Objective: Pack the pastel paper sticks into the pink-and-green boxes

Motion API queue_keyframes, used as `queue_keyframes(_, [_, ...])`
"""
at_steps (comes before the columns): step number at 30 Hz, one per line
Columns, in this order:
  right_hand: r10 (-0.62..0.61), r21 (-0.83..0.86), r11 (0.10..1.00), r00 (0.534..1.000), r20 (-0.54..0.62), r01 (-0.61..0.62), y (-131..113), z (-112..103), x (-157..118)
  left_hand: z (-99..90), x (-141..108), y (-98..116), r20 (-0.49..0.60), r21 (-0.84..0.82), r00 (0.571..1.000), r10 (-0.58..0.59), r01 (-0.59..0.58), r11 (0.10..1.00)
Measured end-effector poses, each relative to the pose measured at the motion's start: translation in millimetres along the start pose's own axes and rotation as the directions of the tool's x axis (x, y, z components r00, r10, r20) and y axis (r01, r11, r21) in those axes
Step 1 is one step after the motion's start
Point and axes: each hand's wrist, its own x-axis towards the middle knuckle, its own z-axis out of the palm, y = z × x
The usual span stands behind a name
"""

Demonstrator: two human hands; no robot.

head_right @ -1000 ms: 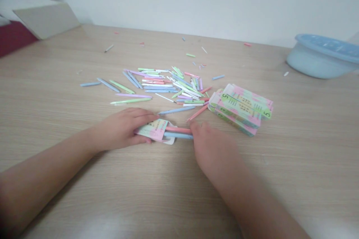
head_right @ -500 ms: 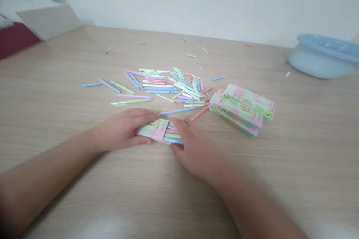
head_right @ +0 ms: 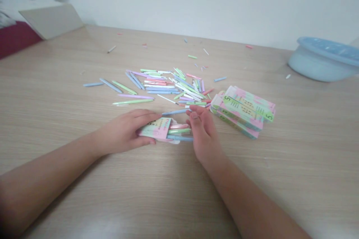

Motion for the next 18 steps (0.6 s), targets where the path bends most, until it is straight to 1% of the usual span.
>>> queue_keyframes(2, [0.082, 0.047, 0.996, 0.996, -0.045, -0.079, 2, 9, 3, 2.3, 1, 3, -0.015, -0.004, 1.0, -0.013, 0.013, 1.0])
queue_keyframes(4, [0.116, 0.063, 0.992, 0.992, -0.045, -0.113, -1, 21, 2, 5.4, 3, 9, -0.03, -0.008, 0.999, -0.014, 0.014, 1.0])
queue_keyframes(5, [0.097, 0.058, 0.994, 0.995, -0.017, -0.096, -4, 26, 0, 6.8, 3, 12, -0.039, -0.012, 0.999, -0.012, 0.011, 1.0])
queue_keyframes(7, [-0.001, 0.039, 0.999, 0.999, 0.051, -0.001, -11, 31, -7, 8.4, 4, 18, -0.06, -0.025, 0.998, -0.007, 0.005, 1.0])
queue_keyframes(9, [-0.089, 0.035, 0.996, 0.991, 0.101, 0.086, -18, 30, -15, 7.8, 3, 20, -0.08, -0.03, 0.997, -0.008, 0.005, 1.0])
queue_keyframes(11, [-0.1, 0.035, 0.995, 0.987, 0.128, 0.096, -22, 23, -21, 5.3, 2, 18, -0.093, -0.015, 0.996, -0.001, -0.001, 1.0])
queue_keyframes(13, [-0.06, 0.06, 0.997, 0.988, 0.14, 0.053, -23, 15, -23, 1.8, 1, 14, -0.112, 0.02, 0.994, 0.018, -0.016, 1.0])
queue_keyframes(15, [0.013, 0.12, 0.992, 0.988, 0.156, -0.032, -23, 8, -20, -1.8, 1, 10, -0.138, 0.073, 0.989, 0.046, -0.036, 0.997])
queue_keyframes(18, [0.105, 0.247, 0.954, 0.964, 0.246, -0.167, -21, 3, -14, -5.3, 0, 7, -0.148, 0.159, 0.985, 0.094, -0.07, 0.985])
